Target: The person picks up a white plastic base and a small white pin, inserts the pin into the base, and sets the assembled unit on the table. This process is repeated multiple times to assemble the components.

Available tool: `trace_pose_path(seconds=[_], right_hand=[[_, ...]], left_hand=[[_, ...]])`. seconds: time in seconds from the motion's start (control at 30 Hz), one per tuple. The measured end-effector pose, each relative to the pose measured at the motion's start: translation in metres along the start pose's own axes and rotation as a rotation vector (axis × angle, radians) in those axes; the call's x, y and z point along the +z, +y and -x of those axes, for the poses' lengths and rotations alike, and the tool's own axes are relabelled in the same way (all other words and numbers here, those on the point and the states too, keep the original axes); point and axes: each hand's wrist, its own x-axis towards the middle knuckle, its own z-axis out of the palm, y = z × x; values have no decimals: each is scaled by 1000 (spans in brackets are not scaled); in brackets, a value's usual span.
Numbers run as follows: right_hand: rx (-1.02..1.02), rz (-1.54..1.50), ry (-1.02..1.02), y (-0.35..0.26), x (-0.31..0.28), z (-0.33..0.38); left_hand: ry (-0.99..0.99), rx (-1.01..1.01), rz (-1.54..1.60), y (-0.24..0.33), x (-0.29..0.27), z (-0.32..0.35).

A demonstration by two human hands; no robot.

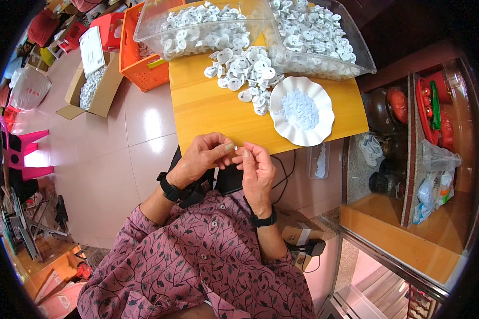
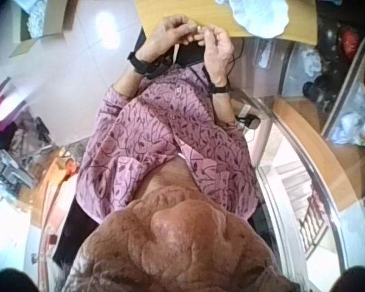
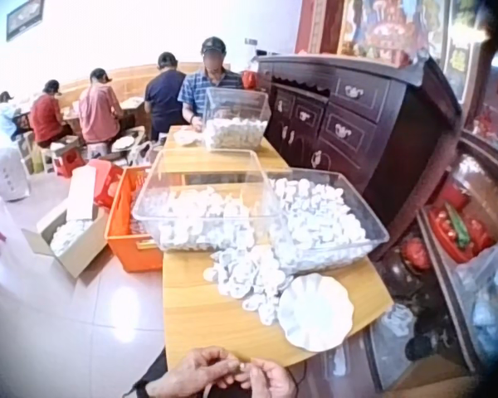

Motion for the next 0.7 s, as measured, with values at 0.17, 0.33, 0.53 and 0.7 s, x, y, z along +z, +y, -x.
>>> trace_pose_path(seconds=[0.17, 0.33, 0.53, 0.7], right_hand=[[63, 5, 0, -4, 3, 1], [-6, 120, -55, 9, -4, -3], [-2, 95, 37, 5, -4, -4], [40, 52, 80, 2, -7, -3]], left_hand=[[-14, -11, 34, 2, 0, -1], [-48, 18, -26, 5, 4, -3], [-127, -74, -188, 18, 4, -18], [91, 252, -496, 29, 3, -55]])
